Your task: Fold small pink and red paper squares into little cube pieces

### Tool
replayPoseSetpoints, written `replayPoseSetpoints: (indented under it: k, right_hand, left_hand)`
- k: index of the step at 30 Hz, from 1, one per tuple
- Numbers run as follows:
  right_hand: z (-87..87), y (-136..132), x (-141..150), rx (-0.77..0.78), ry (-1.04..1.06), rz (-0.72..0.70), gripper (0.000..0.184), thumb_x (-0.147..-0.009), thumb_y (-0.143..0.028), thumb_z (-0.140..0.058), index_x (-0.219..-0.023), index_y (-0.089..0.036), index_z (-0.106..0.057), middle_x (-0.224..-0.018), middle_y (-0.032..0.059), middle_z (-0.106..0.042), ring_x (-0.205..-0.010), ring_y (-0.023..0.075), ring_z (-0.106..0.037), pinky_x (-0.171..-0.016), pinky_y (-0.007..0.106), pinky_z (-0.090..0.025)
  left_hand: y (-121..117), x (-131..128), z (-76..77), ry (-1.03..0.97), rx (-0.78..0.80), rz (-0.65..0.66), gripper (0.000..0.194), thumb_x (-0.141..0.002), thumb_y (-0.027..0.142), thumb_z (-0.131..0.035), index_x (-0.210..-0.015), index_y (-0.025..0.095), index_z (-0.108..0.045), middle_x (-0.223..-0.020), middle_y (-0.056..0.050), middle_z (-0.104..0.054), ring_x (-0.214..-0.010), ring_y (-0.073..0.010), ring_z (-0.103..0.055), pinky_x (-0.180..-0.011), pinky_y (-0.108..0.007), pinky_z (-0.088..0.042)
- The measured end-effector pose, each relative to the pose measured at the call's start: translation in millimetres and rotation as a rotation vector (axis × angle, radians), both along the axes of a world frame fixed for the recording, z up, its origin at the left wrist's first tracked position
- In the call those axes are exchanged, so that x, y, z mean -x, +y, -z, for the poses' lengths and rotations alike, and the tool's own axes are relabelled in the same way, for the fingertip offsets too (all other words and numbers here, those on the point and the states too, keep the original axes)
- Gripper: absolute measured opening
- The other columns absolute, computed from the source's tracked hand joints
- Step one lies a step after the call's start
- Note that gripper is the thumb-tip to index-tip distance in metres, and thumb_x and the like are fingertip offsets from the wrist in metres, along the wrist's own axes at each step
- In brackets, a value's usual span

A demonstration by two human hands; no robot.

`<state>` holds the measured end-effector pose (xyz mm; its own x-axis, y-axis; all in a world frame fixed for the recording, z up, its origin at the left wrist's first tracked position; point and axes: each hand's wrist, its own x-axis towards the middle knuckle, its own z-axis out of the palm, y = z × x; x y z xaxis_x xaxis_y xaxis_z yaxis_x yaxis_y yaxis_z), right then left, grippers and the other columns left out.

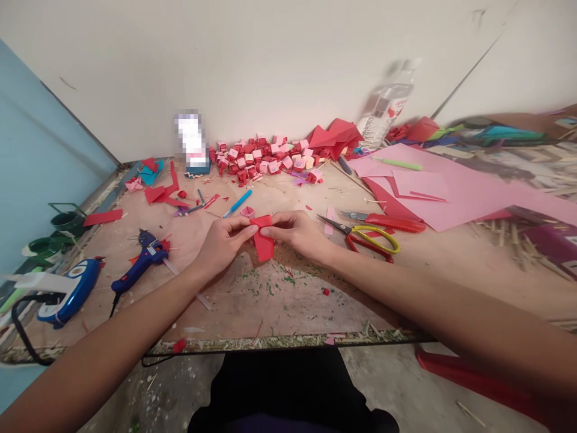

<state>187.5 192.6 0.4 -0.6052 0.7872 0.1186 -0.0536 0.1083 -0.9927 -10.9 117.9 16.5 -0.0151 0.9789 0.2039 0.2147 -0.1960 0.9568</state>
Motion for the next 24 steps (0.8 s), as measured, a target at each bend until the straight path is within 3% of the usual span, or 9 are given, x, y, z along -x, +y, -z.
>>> replayPoseSetpoints:
  k: [15, 24]
  right_hand:
    - [-3.9, -1.3, -2.8, -0.010, -0.061, -0.067, 0.037, -0.092, -0.052, -0.080, -0.085, -0.016, -0.082, -0.081, 0.0028, -0.073, -0.071, 0.0150, -0.059, -0.068, 0.030, -0.049]
    - [-3.2, -1.3, -2.7, 0.000, -0.081, -0.100, 0.041, -0.092, -0.057, -0.080, -0.082, -0.017, -0.082, -0.080, 0.0041, -0.074, -0.072, 0.0159, -0.059, -0.069, 0.031, -0.052]
  left_hand:
    - [-0.3, -1.2, -2.6, -0.074, -0.004, -0.028, 0.018, -0.087, 0.034, -0.079, -0.078, 0.018, -0.079, -0.077, -0.003, -0.077, -0.069, -0.0180, -0.072, -0.069, -0.029, -0.061]
    - [-0.5, -2.4, -4.5, -0.080, -0.001, -0.069, 0.021, -0.085, 0.038, -0.080, -0.078, 0.018, -0.079, -0.074, -0.001, -0.075, -0.068, -0.0165, -0.069, -0.069, -0.027, -0.058]
